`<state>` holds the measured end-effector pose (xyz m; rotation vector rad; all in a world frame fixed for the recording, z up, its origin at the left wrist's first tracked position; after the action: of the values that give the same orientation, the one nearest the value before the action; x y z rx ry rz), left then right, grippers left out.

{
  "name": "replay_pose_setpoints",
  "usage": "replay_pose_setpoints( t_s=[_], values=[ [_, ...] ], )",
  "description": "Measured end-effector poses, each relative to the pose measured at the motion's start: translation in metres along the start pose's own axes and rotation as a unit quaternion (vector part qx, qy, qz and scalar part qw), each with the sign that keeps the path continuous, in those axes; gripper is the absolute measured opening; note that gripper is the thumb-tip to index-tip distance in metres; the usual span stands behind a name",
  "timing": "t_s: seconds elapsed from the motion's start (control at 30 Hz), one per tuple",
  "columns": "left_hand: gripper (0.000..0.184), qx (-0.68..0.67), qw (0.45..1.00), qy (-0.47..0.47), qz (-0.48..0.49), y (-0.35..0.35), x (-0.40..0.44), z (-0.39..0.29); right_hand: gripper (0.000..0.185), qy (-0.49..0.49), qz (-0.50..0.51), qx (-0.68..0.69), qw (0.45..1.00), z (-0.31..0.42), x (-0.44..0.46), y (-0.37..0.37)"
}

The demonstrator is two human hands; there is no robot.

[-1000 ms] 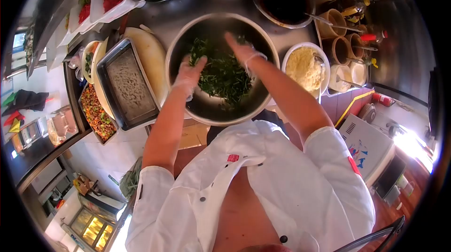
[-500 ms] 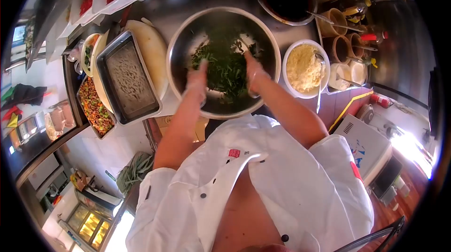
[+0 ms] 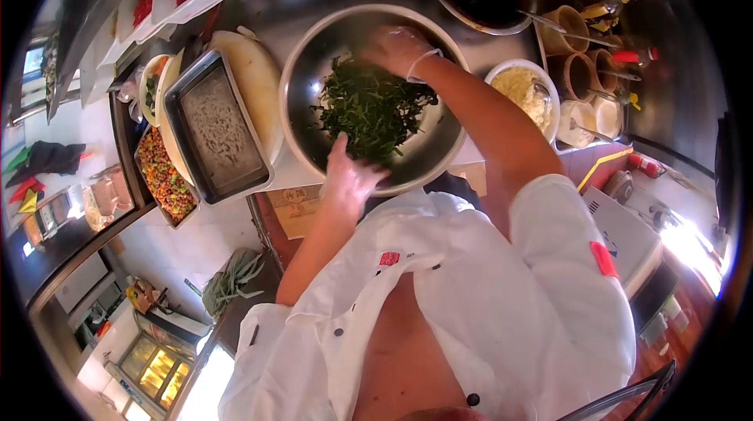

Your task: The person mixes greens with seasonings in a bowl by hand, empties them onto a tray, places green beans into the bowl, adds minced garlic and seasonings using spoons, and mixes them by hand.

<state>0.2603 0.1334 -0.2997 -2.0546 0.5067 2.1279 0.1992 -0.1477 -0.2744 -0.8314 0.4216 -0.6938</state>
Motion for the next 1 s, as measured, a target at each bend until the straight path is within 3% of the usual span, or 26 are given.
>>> replay_pose_setpoints(
  t_s=[0.1, 0.13, 0.17, 0.2, 0.23, 0.3, 0.43, 0.47, 0.53, 0.57, 0.6, 0.63, 0.67, 0.73, 0.77, 0.8, 0.83, 0.9, 1.0],
  values=[
    [0.070, 0.048, 0.982, 0.128, 0.132, 0.040, 0.041, -0.011, 0.055, 0.234, -0.006, 0.269, 0.934, -0.031, -0.023, 0.039],
    [0.070, 0.064, 0.976, 0.125, 0.169, 0.056, 0.050, -0.015, 0.053, 0.192, -0.082, 0.286, 0.935, -0.052, -0.028, 0.080],
    [0.069, 0.078, 0.968, 0.121, 0.204, 0.071, 0.057, -0.019, 0.064, 0.287, -0.069, 0.376, 0.878, -0.025, -0.052, 0.068],
    [0.068, 0.091, 0.960, 0.117, 0.238, 0.081, 0.058, -0.020, 0.071, 0.310, -0.064, 0.376, 0.871, -0.018, -0.063, 0.074],
    [0.068, 0.120, 0.964, 0.128, 0.201, 0.082, 0.062, -0.021, 0.080, 0.333, -0.062, 0.376, 0.863, -0.017, -0.071, 0.080],
    [0.068, 0.181, 0.963, 0.154, 0.130, 0.089, 0.062, -0.027, 0.089, 0.286, -0.041, 0.476, 0.831, -0.007, -0.071, 0.085],
    [0.062, 0.338, 0.861, 0.377, 0.052, 0.097, 0.032, -0.066, 0.091, 0.326, -0.052, 0.479, 0.813, 0.025, -0.078, 0.046],
    [0.063, 0.323, 0.881, 0.344, 0.040, 0.100, 0.018, -0.064, 0.093, 0.318, -0.025, 0.513, 0.797, 0.044, -0.085, 0.022],
    [0.067, 0.424, 0.836, 0.348, -0.004, 0.109, -0.019, -0.078, 0.093, 0.320, -0.035, 0.456, 0.830, 0.041, -0.084, 0.009],
    [0.069, 0.472, 0.809, 0.349, -0.028, 0.106, -0.027, -0.090, 0.093, 0.320, -0.038, 0.428, 0.844, 0.039, -0.082, 0.005],
    [0.075, 0.600, 0.683, 0.414, -0.036, 0.104, 0.001, -0.110, 0.093, 0.317, -0.059, 0.390, 0.862, 0.024, -0.076, 0.009],
    [0.079, 0.673, 0.605, 0.425, -0.028, 0.104, 0.000, -0.123, 0.098, 0.374, -0.088, 0.329, 0.863, 0.011, -0.081, 0.008],
    [0.083, 0.737, 0.522, 0.429, -0.018, 0.103, -0.002, -0.132, 0.104, 0.373, -0.068, 0.340, 0.861, 0.018, -0.079, -0.008],
    [0.093, 0.723, 0.539, 0.432, 0.019, 0.108, -0.008, -0.141, 0.113, 0.396, -0.026, 0.335, 0.855, 0.006, -0.073, -0.015],
    [0.100, 0.643, 0.635, 0.426, 0.044, 0.108, -0.010, -0.147, 0.115, 0.422, -0.003, 0.321, 0.848, -0.015, -0.066, 0.000],
    [0.096, 0.633, 0.651, 0.419, 0.017, 0.110, 0.001, -0.148, 0.114, 0.431, 0.035, 0.383, 0.816, -0.034, -0.057, 0.028],
    [0.091, 0.621, 0.666, 0.413, -0.011, 0.118, 0.014, -0.146, 0.116, 0.433, -0.027, 0.452, 0.780, -0.022, -0.054, 0.024],
    [0.082, 0.594, 0.693, 0.403, -0.067, 0.131, 0.034, -0.147, 0.108, 0.471, -0.057, 0.491, 0.731, -0.025, -0.041, 0.051],
    [0.086, 0.688, 0.603, 0.402, -0.016, 0.153, 0.027, -0.135, 0.100, 0.436, 0.007, 0.477, 0.763, -0.020, -0.035, 0.070]
  ],
)
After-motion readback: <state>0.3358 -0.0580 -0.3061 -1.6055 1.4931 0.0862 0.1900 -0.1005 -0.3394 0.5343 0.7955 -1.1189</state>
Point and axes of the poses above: each hand's wrist, its own x-axis towards the middle knuckle, its own y-axis out of the palm, z = x × y, the point moved 8 cm from there along x, towards the middle knuckle, and after that the axes turned 5 degrees about x, right-handed, at the moved point
